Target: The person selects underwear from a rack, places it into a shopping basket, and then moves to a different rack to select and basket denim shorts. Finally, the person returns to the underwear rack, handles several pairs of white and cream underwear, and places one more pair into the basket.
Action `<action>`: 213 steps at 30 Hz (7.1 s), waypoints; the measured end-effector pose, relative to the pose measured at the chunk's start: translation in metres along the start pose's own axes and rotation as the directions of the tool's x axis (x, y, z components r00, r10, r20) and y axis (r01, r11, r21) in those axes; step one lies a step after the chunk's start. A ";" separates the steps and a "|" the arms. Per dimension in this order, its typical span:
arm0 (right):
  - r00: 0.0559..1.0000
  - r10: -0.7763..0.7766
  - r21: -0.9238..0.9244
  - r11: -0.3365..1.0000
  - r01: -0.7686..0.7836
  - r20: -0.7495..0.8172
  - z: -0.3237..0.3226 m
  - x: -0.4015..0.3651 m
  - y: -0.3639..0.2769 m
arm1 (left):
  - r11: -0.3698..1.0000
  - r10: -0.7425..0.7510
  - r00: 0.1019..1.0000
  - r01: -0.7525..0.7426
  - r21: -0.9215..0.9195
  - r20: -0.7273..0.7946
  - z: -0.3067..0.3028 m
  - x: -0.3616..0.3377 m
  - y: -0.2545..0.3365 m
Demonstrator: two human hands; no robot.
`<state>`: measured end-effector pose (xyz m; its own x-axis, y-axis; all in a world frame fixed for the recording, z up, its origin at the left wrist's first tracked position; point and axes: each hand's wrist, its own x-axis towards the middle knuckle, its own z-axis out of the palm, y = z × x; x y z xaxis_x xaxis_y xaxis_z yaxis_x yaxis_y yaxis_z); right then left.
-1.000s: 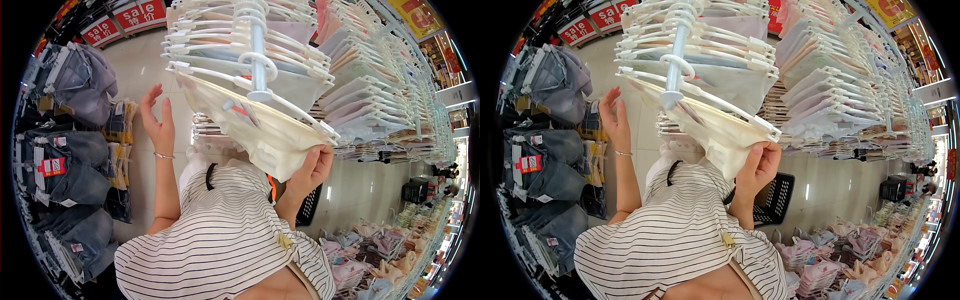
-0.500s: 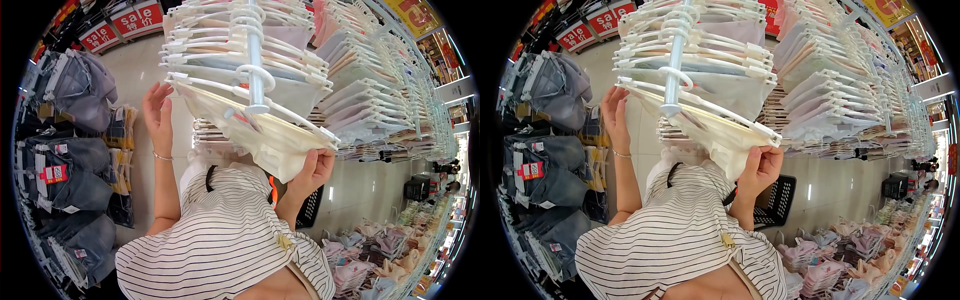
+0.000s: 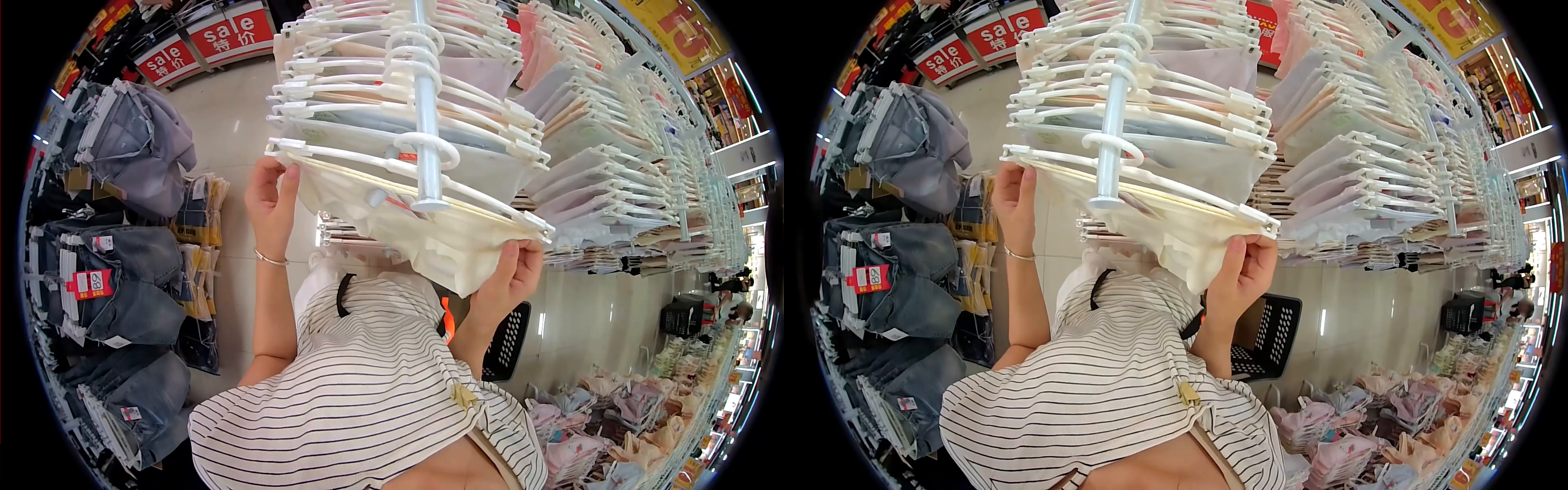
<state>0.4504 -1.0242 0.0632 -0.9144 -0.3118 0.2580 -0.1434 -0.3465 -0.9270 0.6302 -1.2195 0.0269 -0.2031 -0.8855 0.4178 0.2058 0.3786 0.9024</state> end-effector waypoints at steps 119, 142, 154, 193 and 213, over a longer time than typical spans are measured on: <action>0.201 0.311 -0.362 0.650 0.668 0.929 -0.011 0.048 0.218 | 0.405 -0.465 0.720 -0.345 0.847 0.515 0.022 -0.042 -0.166; 0.381 0.369 -0.501 0.324 0.803 0.848 0.010 0.056 0.265 | 0.376 -0.298 0.800 -0.404 0.834 0.521 0.028 -0.022 -0.199; 0.451 0.144 -0.473 0.236 0.849 0.881 -0.002 0.019 0.193 | 0.173 -0.080 0.830 -0.534 0.827 0.553 0.022 -0.075 -0.136; 0.656 0.545 -0.048 0.787 -0.616 0.522 -0.108 -0.006 0.100 | 0.644 -0.322 0.860 -0.106 0.758 0.395 0.015 -0.055 -0.044; 0.720 0.537 -0.327 0.842 -0.428 0.440 -0.124 0.008 0.130 | 0.830 -0.536 0.575 0.226 0.511 0.617 0.028 -0.086 -0.076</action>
<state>0.3773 -0.9624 -0.0889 -0.5691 -0.7996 -0.1920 0.1467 0.1310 -0.9805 0.6047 -1.1649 -0.0748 -0.8182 -0.5465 -0.1786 -0.3638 0.2517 0.8968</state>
